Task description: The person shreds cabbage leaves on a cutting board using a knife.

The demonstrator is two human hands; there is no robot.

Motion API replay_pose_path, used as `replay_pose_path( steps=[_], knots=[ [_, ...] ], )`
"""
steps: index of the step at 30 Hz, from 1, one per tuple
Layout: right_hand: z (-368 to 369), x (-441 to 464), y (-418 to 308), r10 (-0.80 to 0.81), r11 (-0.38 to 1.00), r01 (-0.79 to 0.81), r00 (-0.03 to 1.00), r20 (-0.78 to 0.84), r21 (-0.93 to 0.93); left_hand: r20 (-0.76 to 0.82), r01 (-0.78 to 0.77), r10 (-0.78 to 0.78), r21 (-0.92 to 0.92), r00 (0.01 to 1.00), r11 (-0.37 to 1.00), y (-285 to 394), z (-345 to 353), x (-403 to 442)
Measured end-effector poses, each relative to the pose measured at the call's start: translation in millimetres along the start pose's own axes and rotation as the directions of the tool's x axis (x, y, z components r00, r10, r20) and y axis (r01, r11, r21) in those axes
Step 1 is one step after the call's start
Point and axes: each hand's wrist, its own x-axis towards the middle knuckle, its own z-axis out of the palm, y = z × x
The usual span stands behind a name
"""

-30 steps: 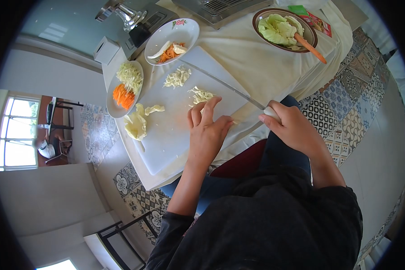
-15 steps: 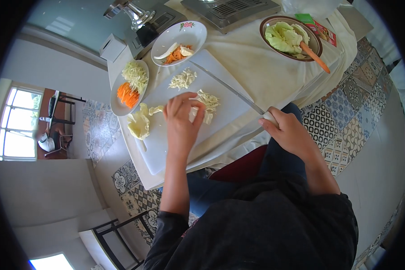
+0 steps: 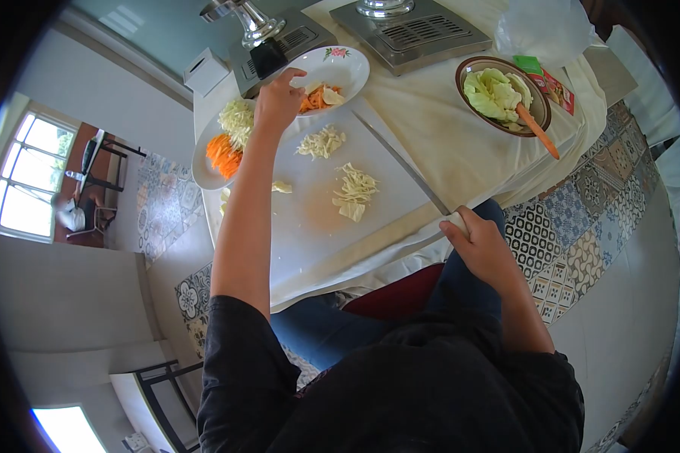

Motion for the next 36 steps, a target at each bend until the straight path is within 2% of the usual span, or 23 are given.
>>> replay_pose_path(
  steps=[1, 2, 5, 8, 11, 13, 15, 18, 20, 24, 25, 28, 31, 33, 36],
  knots=[
    [0, 0, 0, 0.006, 1.000, -0.006, 1.000, 0.007, -0.002, 0.002, 0.006, -0.006, -0.001, 1.000, 1.000, -3, 1, 2],
    [1, 0, 0, -0.012, 1.000, 0.012, 1.000, -0.004, 0.016, -0.004, -0.077, 0.077, 0.040, 0.997, 0.996, -7, 0, 3],
    [4, 0, 0, -0.042, 0.998, 0.043, 0.999, -0.020, 0.043, 0.049, -0.075, 0.072, 0.068, 0.996, 0.995, -2, -10, 2],
    [5, 0, -3, -0.024, 1.000, 0.024, 1.000, 0.012, 0.019, -0.002, -0.121, 0.124, 0.217, 0.992, 0.969, 4, -10, 4],
    [8, -2, -6, -0.033, 0.999, 0.032, 0.999, 0.022, 0.022, 0.056, 0.029, -0.049, 0.321, 0.997, 0.947, 21, -14, -1],
    [10, -3, -3, -0.062, 0.998, 0.062, 0.998, 0.003, 0.014, 0.063, -0.186, 0.176, 0.266, 0.982, 0.946, -1, -8, -3],
    [10, -3, 0, -0.041, 0.999, 0.041, 0.999, 0.005, 0.020, 0.005, -0.421, 0.429, 0.208, 0.903, 0.883, -23, -6, -12],
    [12, -4, 6, -0.029, 0.995, 0.029, 1.000, 0.004, 0.091, -0.167, -0.362, 0.367, 0.061, 0.915, 0.930, 10, -44, -95],
    [13, -3, 9, -0.027, 0.992, 0.025, 1.000, 0.012, 0.123, -0.102, -0.115, 0.114, 0.000, 0.988, 0.993, 16, -63, -160],
    [14, -1, 9, -0.077, 0.993, 0.074, 0.997, 0.027, 0.091, -0.075, -0.087, 0.078, -0.131, 0.994, 0.988, -12, -64, -263],
    [16, -1, 8, -0.102, 0.992, 0.099, 0.995, 0.022, 0.083, -0.052, -0.039, 0.029, -0.193, 0.998, 0.980, -14, -61, -279],
    [19, -1, 4, -0.054, 0.992, 0.048, 0.997, 0.053, 0.113, -0.030, -0.043, 0.038, -0.199, 0.999, 0.979, -16, -52, -302],
    [22, -3, 3, -0.110, 0.990, 0.106, 0.993, 0.038, 0.095, -0.030, -0.069, 0.065, -0.173, 0.997, 0.983, -22, -44, -303],
    [19, -4, 3, -0.083, 0.993, 0.079, 0.995, 0.046, 0.083, -0.007, -0.100, 0.101, -0.203, 0.995, 0.974, -23, -43, -298],
    [17, -6, 5, -0.057, 0.993, 0.053, 0.998, 0.038, 0.107, -0.088, 0.029, -0.047, -0.198, 0.995, 0.980, -11, -39, -277]
  ],
)
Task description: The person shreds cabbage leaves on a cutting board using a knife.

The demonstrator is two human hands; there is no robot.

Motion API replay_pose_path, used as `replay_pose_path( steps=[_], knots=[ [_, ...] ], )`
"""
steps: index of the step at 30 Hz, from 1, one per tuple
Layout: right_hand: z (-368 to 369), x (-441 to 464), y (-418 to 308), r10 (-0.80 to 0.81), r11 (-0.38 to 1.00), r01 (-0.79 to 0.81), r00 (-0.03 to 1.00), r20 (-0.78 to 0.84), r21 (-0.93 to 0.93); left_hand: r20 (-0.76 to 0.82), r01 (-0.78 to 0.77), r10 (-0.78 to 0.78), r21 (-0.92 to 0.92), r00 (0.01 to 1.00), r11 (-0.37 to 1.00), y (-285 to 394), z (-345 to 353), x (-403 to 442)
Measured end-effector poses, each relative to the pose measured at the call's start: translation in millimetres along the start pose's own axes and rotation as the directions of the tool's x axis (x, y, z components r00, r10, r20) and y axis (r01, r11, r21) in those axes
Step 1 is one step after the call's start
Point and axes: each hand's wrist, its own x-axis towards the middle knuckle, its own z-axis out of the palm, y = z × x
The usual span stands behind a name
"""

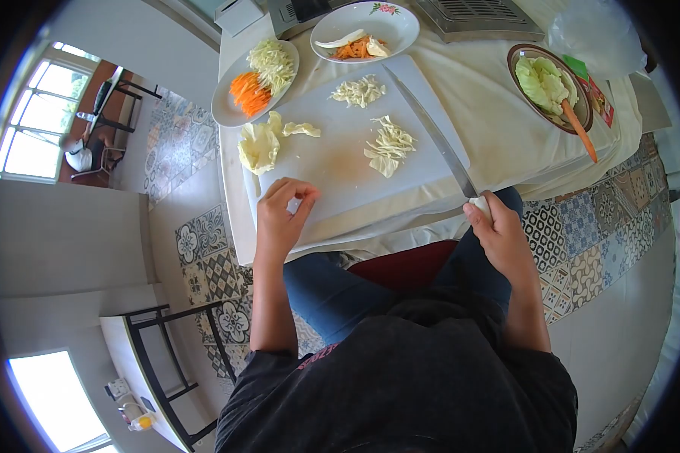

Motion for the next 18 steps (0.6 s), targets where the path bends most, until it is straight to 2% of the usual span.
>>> replay_pose_path(
  steps=[3, 7, 10, 13, 16, 18],
  knots=[
    [1, 0, -1, -0.050, 0.999, 0.050, 0.998, -0.034, 0.004, -0.107, 0.028, -0.024, 0.035, 0.994, 0.999, 0, 15, 21],
    [-2, -1, 3, -0.045, 0.999, 0.045, 0.999, -0.025, 0.007, -0.050, 0.044, -0.043, 0.019, 0.998, 0.999, -5, 20, 25],
    [-4, 0, 2, -0.041, 0.999, 0.042, 0.999, -0.023, 0.010, -0.017, -0.122, 0.129, 0.223, 0.992, 0.967, -5, 20, 27],
    [-3, 1, 4, -0.049, 0.999, 0.050, 0.999, -0.022, 0.010, -0.003, -0.159, 0.168, 0.293, 0.986, 0.943, -3, 24, 27],
    [-2, -1, 1, -0.038, 0.998, 0.039, 0.999, -0.007, 0.039, 0.007, -0.203, 0.205, 0.167, 0.979, 0.965, 10, 35, 21],
    [-4, 0, -1, -0.016, 1.000, 0.016, 1.000, 0.012, 0.017, 0.029, -0.249, 0.248, 0.162, 0.968, 0.955, 21, 40, 16]
  ],
)
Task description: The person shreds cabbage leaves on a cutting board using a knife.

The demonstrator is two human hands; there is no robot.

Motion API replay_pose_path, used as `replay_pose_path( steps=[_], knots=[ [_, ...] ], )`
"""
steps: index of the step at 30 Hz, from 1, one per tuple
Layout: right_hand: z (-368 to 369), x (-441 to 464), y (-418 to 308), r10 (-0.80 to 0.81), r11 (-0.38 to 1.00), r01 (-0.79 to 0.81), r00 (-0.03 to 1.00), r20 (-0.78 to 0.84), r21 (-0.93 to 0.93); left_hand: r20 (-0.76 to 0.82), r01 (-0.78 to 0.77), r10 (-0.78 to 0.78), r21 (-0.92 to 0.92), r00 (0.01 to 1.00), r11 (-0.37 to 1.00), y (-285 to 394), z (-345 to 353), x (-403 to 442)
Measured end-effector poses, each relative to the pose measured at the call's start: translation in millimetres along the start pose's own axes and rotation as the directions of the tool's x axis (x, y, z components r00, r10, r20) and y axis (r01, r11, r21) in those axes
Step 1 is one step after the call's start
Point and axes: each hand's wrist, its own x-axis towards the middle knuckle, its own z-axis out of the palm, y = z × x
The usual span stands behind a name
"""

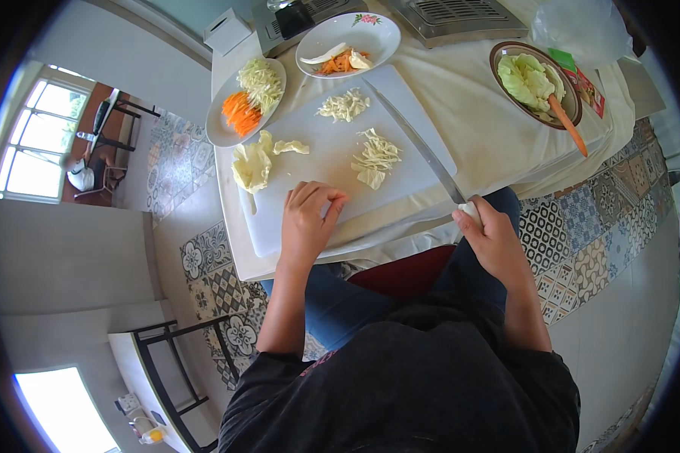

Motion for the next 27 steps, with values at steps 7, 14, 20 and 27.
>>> replay_pose_path(
  steps=[7, 14, 20, 27],
  knots=[
    [-4, 0, 0, 0.024, 1.000, -0.024, 1.000, 0.019, -0.014, 0.033, -0.124, 0.121, 0.159, 0.992, 0.979, 8, 2, 1],
    [1, 2, 4, 0.018, 0.999, -0.017, 1.000, 0.019, -0.032, 0.043, -0.178, 0.174, 0.142, 0.984, 0.974, -31, -14, 94],
    [1, 2, 0, 0.007, 0.999, -0.007, 1.000, 0.000, -0.038, 0.015, -0.133, 0.132, 0.148, 0.991, 0.980, -78, 14, 228],
    [-1, 6, -3, 0.034, 0.997, -0.031, 0.999, 0.032, -0.072, 0.136, 0.043, -0.057, 0.109, 0.989, 0.993, -83, 29, 259]
  ],
)
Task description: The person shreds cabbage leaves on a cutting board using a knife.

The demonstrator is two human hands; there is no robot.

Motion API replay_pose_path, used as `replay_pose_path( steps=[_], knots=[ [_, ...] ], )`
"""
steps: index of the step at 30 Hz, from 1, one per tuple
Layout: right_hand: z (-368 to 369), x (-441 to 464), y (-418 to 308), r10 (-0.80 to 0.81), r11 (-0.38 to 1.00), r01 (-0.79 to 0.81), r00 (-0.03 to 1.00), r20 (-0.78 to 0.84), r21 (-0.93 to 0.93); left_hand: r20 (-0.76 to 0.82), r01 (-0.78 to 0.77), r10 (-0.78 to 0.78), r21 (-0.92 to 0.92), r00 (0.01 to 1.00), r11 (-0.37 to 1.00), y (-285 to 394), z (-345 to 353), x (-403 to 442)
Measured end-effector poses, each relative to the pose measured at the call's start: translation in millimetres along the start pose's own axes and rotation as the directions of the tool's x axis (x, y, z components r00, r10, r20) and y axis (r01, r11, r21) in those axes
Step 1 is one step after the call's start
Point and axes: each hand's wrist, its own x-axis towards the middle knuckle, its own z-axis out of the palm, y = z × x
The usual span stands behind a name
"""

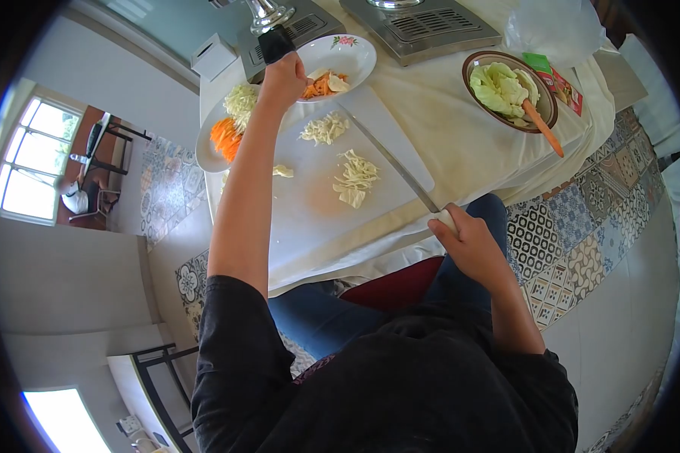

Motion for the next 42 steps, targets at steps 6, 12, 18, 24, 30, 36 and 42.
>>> replay_pose_path(
  steps=[6, 12, 18, 24, 30, 36, 42],
  knots=[
    [4, -1, 7, -0.034, 0.999, 0.035, 0.999, -0.018, 0.013, 0.047, 0.012, -0.009, -0.062, 0.999, 0.998, -9, -16, 0],
    [1, -2, 9, -0.013, 0.999, 0.015, 1.000, -0.028, 0.047, 0.043, 0.193, -0.206, 0.209, 0.978, 0.959, -69, -17, -16],
    [-1, -3, 4, 0.000, 0.998, 0.000, 1.000, -0.006, 0.060, 0.112, 0.258, -0.294, 0.256, 0.949, 0.932, -56, 9, -30],
    [-1, -3, 11, -0.018, 0.998, 0.019, 1.000, -0.022, 0.052, 0.031, 0.381, -0.388, 0.139, 0.921, 0.914, -53, -5, -27],
    [2, -1, 5, -0.010, 0.999, 0.010, 1.000, -0.006, 0.034, -0.015, 0.199, -0.199, 0.046, 0.980, 0.979, 9, -25, -29],
    [0, -4, 9, -0.010, 1.000, 0.010, 1.000, 0.000, 0.024, -0.060, -0.064, 0.058, -0.094, 0.997, 0.994, -6, 2, -16],
    [1, -3, 8, -0.013, 0.999, 0.014, 1.000, -0.021, 0.037, -0.097, 0.116, -0.118, -0.033, 0.988, 0.993, 31, -22, -49]
  ],
)
